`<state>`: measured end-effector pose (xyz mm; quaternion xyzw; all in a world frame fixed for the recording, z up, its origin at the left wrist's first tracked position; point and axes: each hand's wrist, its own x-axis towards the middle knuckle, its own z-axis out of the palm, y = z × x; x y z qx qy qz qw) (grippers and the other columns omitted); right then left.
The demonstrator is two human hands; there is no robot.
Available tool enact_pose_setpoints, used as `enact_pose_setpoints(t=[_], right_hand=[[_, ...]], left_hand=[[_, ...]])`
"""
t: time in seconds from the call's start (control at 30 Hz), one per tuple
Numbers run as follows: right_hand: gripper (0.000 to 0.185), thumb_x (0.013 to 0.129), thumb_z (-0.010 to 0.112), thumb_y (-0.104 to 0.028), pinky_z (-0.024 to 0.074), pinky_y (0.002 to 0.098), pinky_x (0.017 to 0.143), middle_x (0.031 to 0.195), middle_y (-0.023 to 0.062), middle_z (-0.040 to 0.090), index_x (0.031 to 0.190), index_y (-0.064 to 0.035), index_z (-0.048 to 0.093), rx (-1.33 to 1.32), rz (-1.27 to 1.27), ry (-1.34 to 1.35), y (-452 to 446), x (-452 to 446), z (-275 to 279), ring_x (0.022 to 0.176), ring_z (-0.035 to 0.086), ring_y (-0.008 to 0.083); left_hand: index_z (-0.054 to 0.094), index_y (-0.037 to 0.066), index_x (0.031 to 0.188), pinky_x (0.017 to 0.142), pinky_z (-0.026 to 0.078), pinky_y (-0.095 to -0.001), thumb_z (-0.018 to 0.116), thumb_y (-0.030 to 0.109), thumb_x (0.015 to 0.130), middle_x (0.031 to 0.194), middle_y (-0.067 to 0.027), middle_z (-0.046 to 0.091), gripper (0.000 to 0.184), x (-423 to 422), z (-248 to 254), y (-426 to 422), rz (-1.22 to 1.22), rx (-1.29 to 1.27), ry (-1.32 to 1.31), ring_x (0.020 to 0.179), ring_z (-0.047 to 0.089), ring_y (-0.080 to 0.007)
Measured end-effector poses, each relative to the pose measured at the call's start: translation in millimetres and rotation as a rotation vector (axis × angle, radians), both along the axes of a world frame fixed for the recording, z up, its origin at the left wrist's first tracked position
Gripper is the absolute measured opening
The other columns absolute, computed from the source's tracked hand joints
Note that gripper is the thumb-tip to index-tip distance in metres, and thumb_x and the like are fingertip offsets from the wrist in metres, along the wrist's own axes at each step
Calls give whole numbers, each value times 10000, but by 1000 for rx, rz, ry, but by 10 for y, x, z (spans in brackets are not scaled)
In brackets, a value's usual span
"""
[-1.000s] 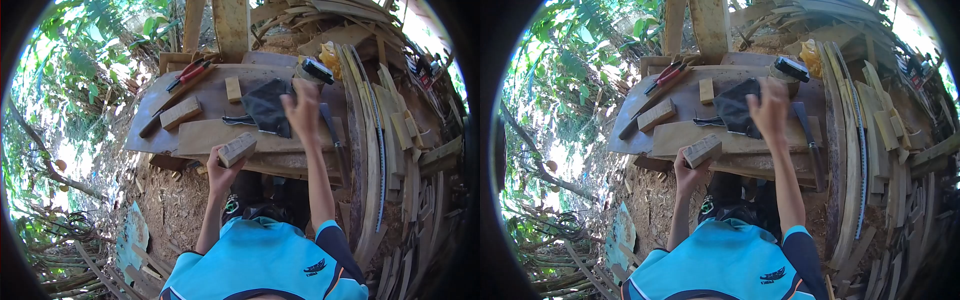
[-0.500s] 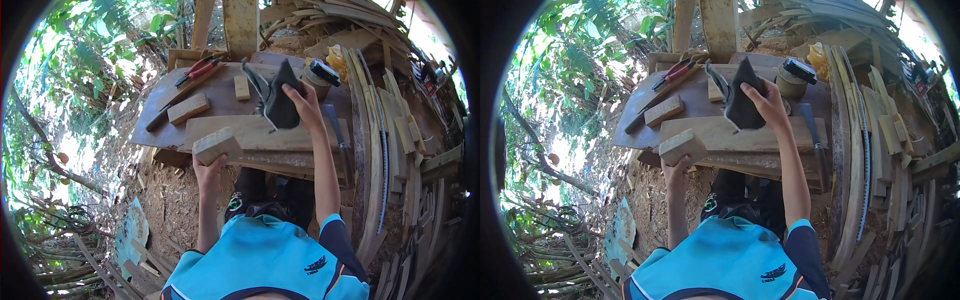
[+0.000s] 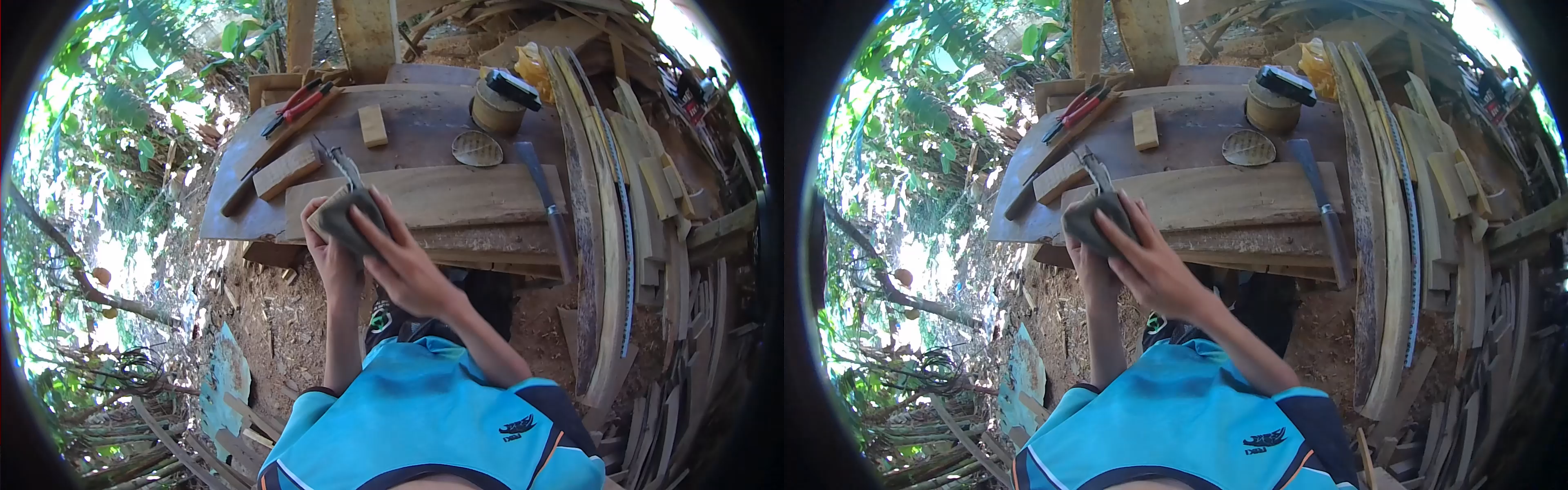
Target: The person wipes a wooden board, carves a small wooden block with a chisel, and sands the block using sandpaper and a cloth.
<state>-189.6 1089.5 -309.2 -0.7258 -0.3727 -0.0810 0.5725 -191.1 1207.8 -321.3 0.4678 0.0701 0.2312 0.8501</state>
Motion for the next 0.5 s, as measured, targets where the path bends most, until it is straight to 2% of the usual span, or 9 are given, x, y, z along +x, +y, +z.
enact_pose_setpoints(t=[0.07, 0.1, 0.2, 0.23, 0.33, 0.37, 0.43, 0.47, 0.5], right_hand=[[551, 900, 482, -123, 252, 395, 1078, 1447, 214, 281, 1423, -100, 312, 94, 37, 59, -34, 303, 93, 1350, 261, 360], [528, 915, 460, -133, 257, 373, 1072, 1442, 211, 292, 1421, -95, 314, 214, 90, 211, -66, 407, 126, 1342, 281, 355], [510, 931, 427, -140, 254, 362, 1069, 1428, 216, 319, 1421, -75, 303, 186, 52, 217, -143, 299, 191, 1329, 310, 349], [500, 932, 428, -122, 255, 365, 1072, 1411, 226, 343, 1412, -49, 308, 231, -6, 208, -134, 219, 141, 1331, 308, 357], [486, 930, 436, -100, 253, 364, 1076, 1401, 241, 349, 1398, -33, 326, 204, -18, 388, -183, 29, -135, 1338, 290, 368], [480, 928, 437, -91, 250, 367, 1078, 1403, 239, 346, 1392, -27, 334, 170, -48, 302, -186, 16, -130, 1339, 285, 371], [468, 924, 440, -73, 244, 373, 1084, 1408, 237, 340, 1379, -15, 349, 101, -111, 128, -197, 1, -94, 1341, 274, 377], [463, 923, 439, -68, 246, 375, 1085, 1411, 233, 338, 1375, -15, 356, 99, -143, 136, -217, 59, -45, 1341, 274, 375], [459, 922, 439, -64, 247, 377, 1086, 1414, 229, 336, 1371, -14, 362, 98, -175, 147, -248, 197, 33, 1341, 273, 374]], left_hand=[[443, 92, 1129, 676, 488, -210, 576, 98, 908, 996, -53, 574, 258, -107, 78, -152, -39, 48, 64, 856, 568, -95], [467, 78, 1086, 706, 465, -210, 600, 80, 885, 987, -30, 559, 241, -121, -38, -167, -34, 316, 57, 893, 532, -81], [488, 69, 1047, 722, 455, -214, 625, 74, 865, 975, -22, 551, 227, -148, -32, -187, -106, 229, 45, 907, 517, -82], [492, 68, 1037, 710, 458, -213, 615, 76, 872, 960, -21, 551, 206, -132, -4, -187, -73, 262, 4, 872, 526, -81], [494, 77, 1040, 703, 465, -217, 609, 92, 881, 955, -23, 556, 198, -47, 96, -249, 52, 87, 52, 855, 535, -82], [495, 90, 1044, 694, 471, -221, 604, 113, 889, 950, -27, 560, 191, -8, 162, -269, 86, 2, 94, 850, 543, -85], [493, 93, 1048, 694, 470, -223, 602, 109, 890, 953, -29, 560, 193, 14, 134, -317, 9, -73, 102, 860, 540, -83], [492, 94, 1050, 694, 470, -224, 601, 107, 890, 955, -30, 559, 194, 10, 98, -327, -30, -109, 110, 865, 539, -82], [481, 90, 1062, 659, 472, -216, 583, 85, 893, 951, -34, 560, 197, -30, 2, -311, -168, 57, 155, 829, 543, -77]])
